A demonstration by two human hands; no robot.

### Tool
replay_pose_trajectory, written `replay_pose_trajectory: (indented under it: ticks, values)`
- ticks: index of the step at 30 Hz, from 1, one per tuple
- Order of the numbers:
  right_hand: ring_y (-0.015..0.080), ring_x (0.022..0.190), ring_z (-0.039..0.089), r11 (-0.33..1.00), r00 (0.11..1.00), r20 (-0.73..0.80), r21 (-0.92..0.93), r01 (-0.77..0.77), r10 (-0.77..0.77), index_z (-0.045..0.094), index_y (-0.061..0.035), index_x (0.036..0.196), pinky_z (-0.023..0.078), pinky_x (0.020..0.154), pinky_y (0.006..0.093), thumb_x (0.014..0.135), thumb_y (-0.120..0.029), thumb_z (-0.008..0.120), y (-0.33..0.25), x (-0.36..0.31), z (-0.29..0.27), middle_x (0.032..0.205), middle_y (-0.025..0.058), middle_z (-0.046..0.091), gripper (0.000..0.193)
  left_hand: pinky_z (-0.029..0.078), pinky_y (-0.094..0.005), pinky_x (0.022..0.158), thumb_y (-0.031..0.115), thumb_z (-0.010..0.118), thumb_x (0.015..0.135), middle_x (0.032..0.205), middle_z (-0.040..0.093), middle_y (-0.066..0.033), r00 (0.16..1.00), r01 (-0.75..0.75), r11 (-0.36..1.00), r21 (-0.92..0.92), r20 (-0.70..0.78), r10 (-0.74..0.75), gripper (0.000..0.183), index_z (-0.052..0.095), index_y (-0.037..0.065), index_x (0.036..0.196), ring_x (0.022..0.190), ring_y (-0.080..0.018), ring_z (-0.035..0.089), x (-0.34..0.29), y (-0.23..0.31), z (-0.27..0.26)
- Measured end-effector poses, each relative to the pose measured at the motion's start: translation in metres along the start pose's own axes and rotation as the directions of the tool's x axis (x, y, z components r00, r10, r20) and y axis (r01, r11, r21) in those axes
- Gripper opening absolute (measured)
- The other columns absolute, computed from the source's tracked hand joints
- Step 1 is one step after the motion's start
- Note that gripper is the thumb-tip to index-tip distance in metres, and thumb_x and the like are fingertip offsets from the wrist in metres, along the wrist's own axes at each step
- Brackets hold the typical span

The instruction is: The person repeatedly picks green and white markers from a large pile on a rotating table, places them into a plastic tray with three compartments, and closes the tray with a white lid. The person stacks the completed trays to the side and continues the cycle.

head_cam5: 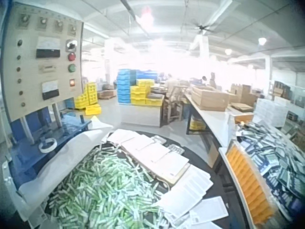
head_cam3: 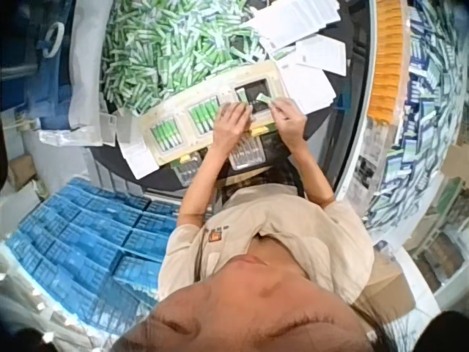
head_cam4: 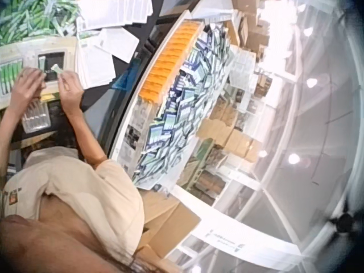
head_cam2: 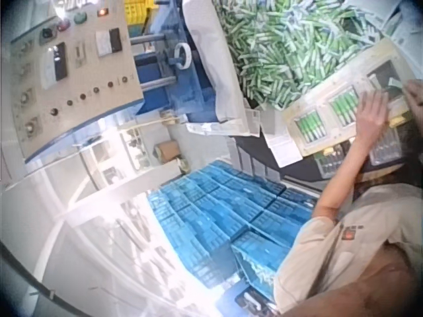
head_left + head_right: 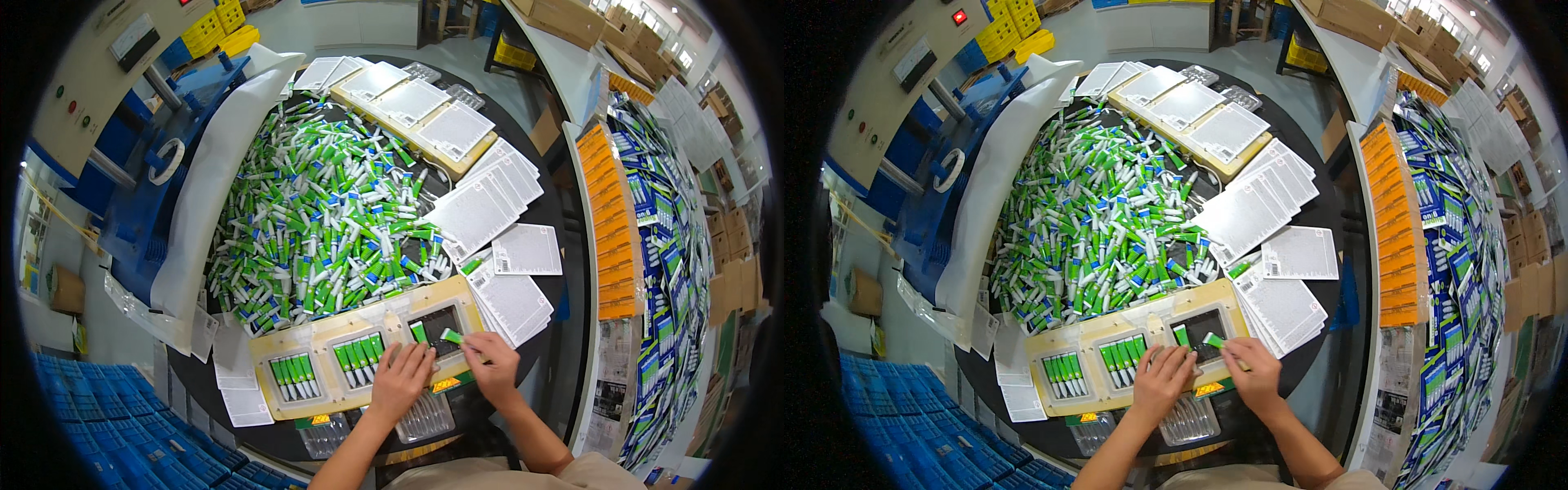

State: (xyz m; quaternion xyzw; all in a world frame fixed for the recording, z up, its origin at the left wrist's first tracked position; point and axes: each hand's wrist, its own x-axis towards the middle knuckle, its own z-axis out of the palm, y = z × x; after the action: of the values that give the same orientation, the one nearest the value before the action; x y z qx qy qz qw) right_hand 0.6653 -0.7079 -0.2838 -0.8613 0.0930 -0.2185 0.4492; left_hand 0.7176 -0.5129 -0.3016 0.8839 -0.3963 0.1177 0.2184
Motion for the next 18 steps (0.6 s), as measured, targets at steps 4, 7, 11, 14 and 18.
replay_pose_trajectory:
  ticks: [4, 7, 11, 14, 18]
  values:
    - [0.0307, 0.086, 0.070, 0.968, 0.977, 0.054, -0.131, 0.214, -0.209, 0.072, 0.0019, 0.103, 0.057, 0.072, 0.0363, 0.083, -0.001, 0.076, 0.005, -0.001, 0.033, 0.100, 0.0138, 0.070, 0.020, 0.043, -0.0488, 0.108, 0.039, 0.074, 0.088, 0.121, 0.069, -0.0075, 0.999, 0.032, 0.999, 0.026, 0.006, -0.032, 0.043, 0.070, 0.006, 0.115, 0.117, -0.0226, 0.062, -0.001, 0.007, -0.001]
    - [0.0308, 0.089, 0.068, 0.968, 0.973, 0.108, -0.127, 0.218, -0.205, 0.072, -0.0003, 0.103, 0.056, 0.075, 0.0384, 0.086, -0.004, 0.073, -0.002, 0.001, 0.043, 0.102, 0.0126, 0.069, 0.018, 0.042, -0.0497, 0.108, 0.033, 0.077, 0.087, 0.122, 0.069, -0.0082, 0.999, 0.038, 0.998, 0.043, 0.019, -0.039, 0.041, 0.069, 0.004, 0.116, 0.118, -0.0229, 0.062, -0.001, 0.010, -0.006]
    - [0.0318, 0.090, 0.064, 0.944, 0.950, 0.057, -0.109, 0.313, -0.308, 0.071, -0.0034, 0.097, 0.053, 0.079, 0.0419, 0.084, -0.006, 0.072, -0.004, 0.033, 0.038, 0.103, 0.0109, 0.069, 0.013, 0.041, -0.0497, 0.110, 0.022, 0.075, 0.087, 0.122, 0.069, -0.0091, 0.998, 0.068, 0.997, -0.049, -0.016, -0.069, 0.035, 0.068, 0.004, 0.116, 0.119, -0.0238, 0.063, 0.004, 0.006, -0.011]
    - [0.0319, 0.085, 0.062, 0.905, 0.968, -0.002, -0.355, 0.234, -0.251, 0.071, -0.0060, 0.095, 0.051, 0.074, 0.0442, 0.086, -0.014, 0.073, 0.012, 0.091, 0.044, 0.094, 0.0094, 0.069, 0.012, 0.047, -0.0462, 0.097, 0.023, 0.074, 0.088, 0.111, 0.070, -0.0117, 0.966, 0.174, 0.975, -0.138, -0.169, -0.197, 0.028, 0.067, 0.004, 0.108, 0.102, -0.0286, 0.066, 0.034, -0.017, -0.009]
    - [0.0335, 0.081, 0.065, 0.832, 0.907, 0.399, -0.543, 0.113, 0.138, 0.074, -0.0065, 0.094, 0.051, 0.071, 0.0462, 0.085, -0.019, 0.075, 0.025, 0.148, 0.079, 0.087, 0.0107, 0.068, 0.016, 0.051, -0.0452, 0.074, 0.028, 0.077, 0.087, 0.092, 0.066, -0.0115, 0.862, 0.458, 0.887, -0.057, -0.216, -0.459, 0.030, 0.069, 0.004, 0.102, 0.084, -0.0330, 0.065, 0.119, -0.081, 0.019]
